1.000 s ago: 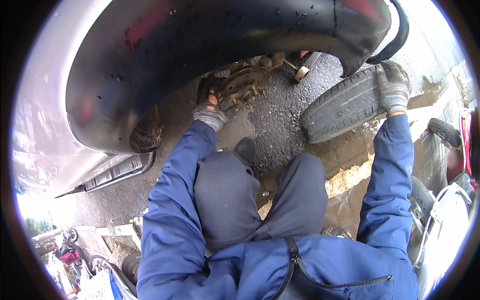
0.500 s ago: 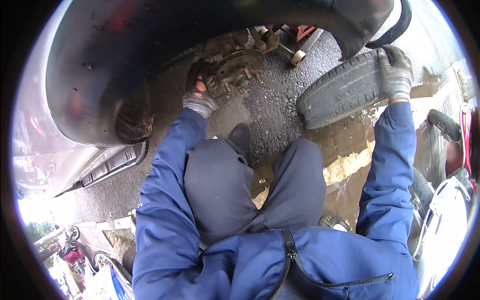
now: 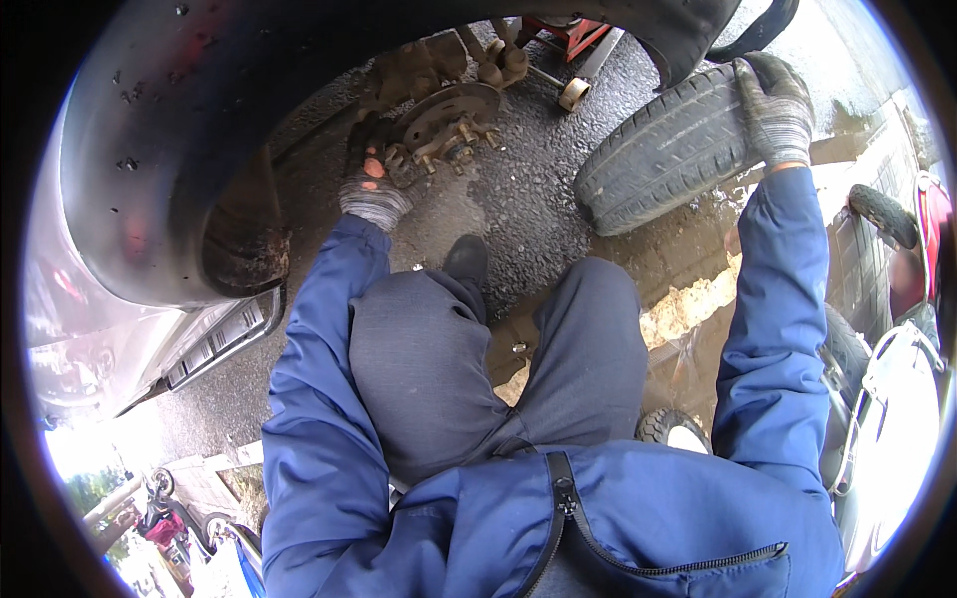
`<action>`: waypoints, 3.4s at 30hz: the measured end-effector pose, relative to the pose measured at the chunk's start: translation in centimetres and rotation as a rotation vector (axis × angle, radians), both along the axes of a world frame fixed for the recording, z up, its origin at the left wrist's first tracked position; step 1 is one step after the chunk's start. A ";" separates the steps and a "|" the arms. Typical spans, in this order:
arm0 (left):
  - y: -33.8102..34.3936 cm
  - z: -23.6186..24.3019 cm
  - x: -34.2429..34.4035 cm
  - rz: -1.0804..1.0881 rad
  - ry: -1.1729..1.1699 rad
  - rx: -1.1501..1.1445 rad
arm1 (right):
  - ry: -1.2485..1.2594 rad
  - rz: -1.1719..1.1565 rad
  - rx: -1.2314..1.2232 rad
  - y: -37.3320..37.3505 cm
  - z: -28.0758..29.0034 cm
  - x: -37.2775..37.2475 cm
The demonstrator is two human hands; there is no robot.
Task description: The person works on the rear brake assembly of a white car, using a cordless impact wrench to remove and reinstall bolts. They retrieve a spray can and a metal tray from a nearby shop, then spray the brake components while crouched under the vehicle.
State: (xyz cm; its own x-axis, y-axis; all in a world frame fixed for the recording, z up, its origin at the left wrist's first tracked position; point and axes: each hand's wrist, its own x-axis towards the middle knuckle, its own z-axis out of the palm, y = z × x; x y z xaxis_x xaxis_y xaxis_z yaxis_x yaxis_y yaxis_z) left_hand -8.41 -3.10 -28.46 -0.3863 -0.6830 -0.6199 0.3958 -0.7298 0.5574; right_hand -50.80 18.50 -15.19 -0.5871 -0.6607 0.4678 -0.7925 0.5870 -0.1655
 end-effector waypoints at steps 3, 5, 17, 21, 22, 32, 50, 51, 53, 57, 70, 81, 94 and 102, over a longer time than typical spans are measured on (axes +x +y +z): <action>0.2 0.0 -0.1 -0.006 0.001 0.030 | -0.004 -0.001 -0.003 0.0 0.0 0.0; 0.1 -0.4 0.1 0.002 -0.013 0.017 | -0.023 0.010 -0.019 0.0 -0.1 -0.1; -1.4 -2.7 0.6 -0.057 -0.029 -0.175 | 0.010 0.001 -0.020 0.0 -0.1 0.0; -1.8 -4.0 1.3 -0.203 -0.095 -0.405 | -0.043 0.007 -0.041 0.0 0.1 0.4; -1.9 -4.3 1.5 -0.261 -0.149 -0.484 | -0.033 0.019 -0.052 0.0 0.1 0.4; -2.7 -7.4 2.3 -0.370 -0.554 -0.988 | 0.023 0.116 -0.138 0.0 0.3 0.8; -0.4 -0.8 2.0 -0.725 -1.368 -1.375 | -0.077 0.135 -0.137 0.1 0.8 1.2; -0.4 -1.0 2.2 -0.736 -1.380 -1.366 | -0.155 0.017 -0.038 0.2 0.8 1.4; -0.7 -1.5 2.1 -0.768 -1.377 -1.368 | -0.081 -0.064 0.025 0.4 1.0 1.7; -1.4 -2.1 1.7 -0.826 -1.381 -1.352 | 0.026 -0.049 -0.038 0.3 1.8 2.1; -2.8 -3.4 2.2 -1.119 -1.411 -1.181 | -0.245 -0.061 -0.146 0.7 3.8 2.8; 6.6 12.7 -4.8 -1.337 -1.488 -1.206 | -1.151 -0.128 -0.007 8.3 7.9 21.3; 17.2 37.2 -18.4 -1.551 -0.510 -1.308 | -1.463 -1.025 0.247 32.7 26.2 27.6; 15.5 41.9 -30.9 -1.673 -0.825 -1.615 | -1.710 -0.708 0.468 42.2 19.3 29.8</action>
State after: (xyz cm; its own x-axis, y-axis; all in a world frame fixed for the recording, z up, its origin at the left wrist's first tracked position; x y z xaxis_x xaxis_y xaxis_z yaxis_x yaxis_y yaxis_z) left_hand -39.26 12.40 13.45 -0.9090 -0.0936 -0.4062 -0.2767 0.8644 0.4199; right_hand -20.95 60.66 4.13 -0.3423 -0.0112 -0.9395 0.3927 0.9067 -0.1539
